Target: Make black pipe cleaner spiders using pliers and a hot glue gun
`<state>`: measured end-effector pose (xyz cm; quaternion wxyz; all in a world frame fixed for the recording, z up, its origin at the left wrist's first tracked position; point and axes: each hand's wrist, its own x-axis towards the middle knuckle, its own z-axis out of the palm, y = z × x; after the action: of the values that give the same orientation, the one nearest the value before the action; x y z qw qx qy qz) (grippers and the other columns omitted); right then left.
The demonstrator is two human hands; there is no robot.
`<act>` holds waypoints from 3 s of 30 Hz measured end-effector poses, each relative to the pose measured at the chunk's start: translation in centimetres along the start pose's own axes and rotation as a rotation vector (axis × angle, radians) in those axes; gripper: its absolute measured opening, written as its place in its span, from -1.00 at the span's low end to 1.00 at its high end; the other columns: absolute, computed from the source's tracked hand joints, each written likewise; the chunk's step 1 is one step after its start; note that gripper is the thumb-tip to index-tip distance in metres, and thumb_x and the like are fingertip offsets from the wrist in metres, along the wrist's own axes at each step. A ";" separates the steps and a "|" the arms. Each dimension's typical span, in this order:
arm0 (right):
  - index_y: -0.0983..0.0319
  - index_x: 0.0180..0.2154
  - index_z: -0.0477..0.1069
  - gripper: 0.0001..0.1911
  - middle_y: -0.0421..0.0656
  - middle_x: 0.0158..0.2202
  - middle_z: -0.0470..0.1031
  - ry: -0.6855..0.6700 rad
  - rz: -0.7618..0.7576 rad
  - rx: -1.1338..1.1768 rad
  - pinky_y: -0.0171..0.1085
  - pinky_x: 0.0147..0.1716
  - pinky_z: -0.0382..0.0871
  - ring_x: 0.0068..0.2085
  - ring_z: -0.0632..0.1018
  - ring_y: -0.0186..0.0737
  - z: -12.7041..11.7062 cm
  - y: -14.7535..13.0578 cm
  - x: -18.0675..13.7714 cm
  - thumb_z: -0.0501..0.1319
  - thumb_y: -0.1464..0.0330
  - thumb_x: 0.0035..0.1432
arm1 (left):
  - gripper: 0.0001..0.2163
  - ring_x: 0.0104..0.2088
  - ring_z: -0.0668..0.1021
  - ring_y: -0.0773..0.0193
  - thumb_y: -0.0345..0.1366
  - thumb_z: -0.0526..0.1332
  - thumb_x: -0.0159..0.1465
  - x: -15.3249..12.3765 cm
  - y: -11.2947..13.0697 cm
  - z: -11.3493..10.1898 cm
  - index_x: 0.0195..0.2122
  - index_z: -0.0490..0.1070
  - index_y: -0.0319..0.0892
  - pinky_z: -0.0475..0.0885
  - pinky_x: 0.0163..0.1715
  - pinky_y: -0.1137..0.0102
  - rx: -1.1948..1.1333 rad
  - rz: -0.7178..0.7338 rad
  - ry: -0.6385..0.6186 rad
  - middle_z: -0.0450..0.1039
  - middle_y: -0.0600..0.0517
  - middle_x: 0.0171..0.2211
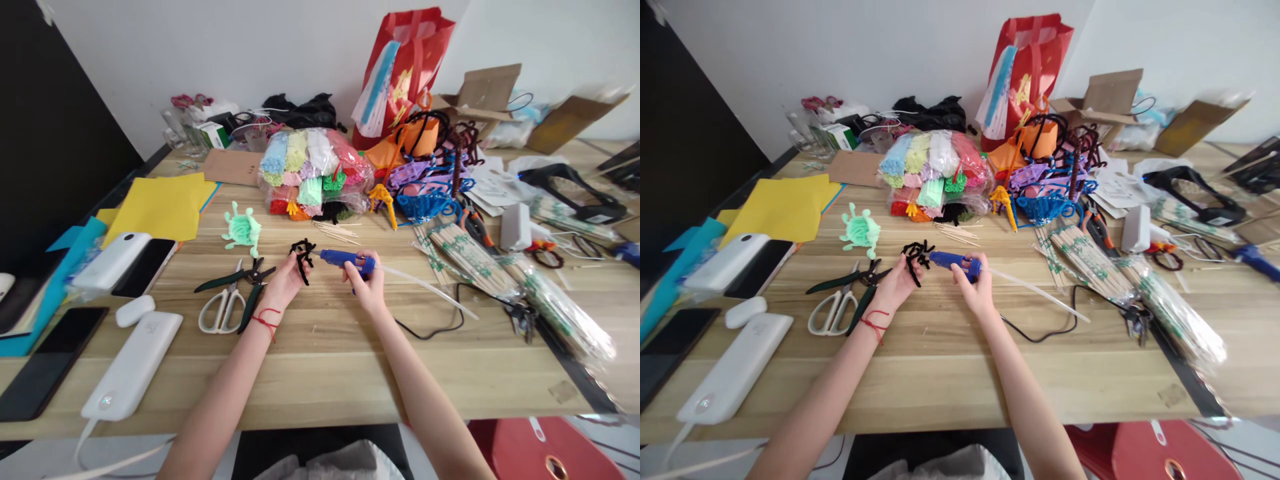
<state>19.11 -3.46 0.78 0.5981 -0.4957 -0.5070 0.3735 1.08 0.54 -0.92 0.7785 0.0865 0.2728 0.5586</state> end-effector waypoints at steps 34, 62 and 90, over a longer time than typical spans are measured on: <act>0.22 -0.15 0.50 -0.64 0.02 -0.09 0.44 -0.157 -0.287 -1.050 -0.01 0.03 0.16 0.00 0.29 0.03 1.2 1.0 0.6 0.07 0.56 0.04 | -0.77 -0.52 0.46 0.50 -0.27 0.13 0.33 -0.5 1.9 0.8 -0.44 0.43 -0.22 0.38 -0.42 0.54 -0.176 0.107 0.075 0.41 0.11 -0.52; 0.21 -0.38 0.45 -0.75 -0.16 -0.39 0.50 -0.192 0.095 0.019 -0.31 -0.44 0.41 -0.42 0.48 -0.30 3.6 0.2 -0.8 0.29 0.16 -0.01 | -0.75 -0.50 0.49 0.45 -0.33 0.06 0.36 -0.8 1.1 1.1 -0.39 0.45 -0.28 0.45 -0.34 0.49 -0.135 0.045 0.070 0.43 0.05 -0.52; 0.21 -0.33 0.48 -0.66 -0.17 -0.41 0.61 -0.041 0.301 0.327 -0.18 -0.25 0.51 -0.37 0.61 -0.20 3.4 -0.4 -1.2 0.45 0.24 -0.19 | -0.82 -0.50 0.52 0.39 -0.37 0.12 0.32 -0.5 -0.5 0.8 -0.38 0.46 -0.24 0.50 -0.46 0.47 -0.033 0.003 0.029 0.46 0.04 -0.52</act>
<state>15.53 -3.95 0.90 0.5976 -0.4546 -0.3721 0.5456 1.76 0.02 -0.27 0.7749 0.0660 0.2749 0.5653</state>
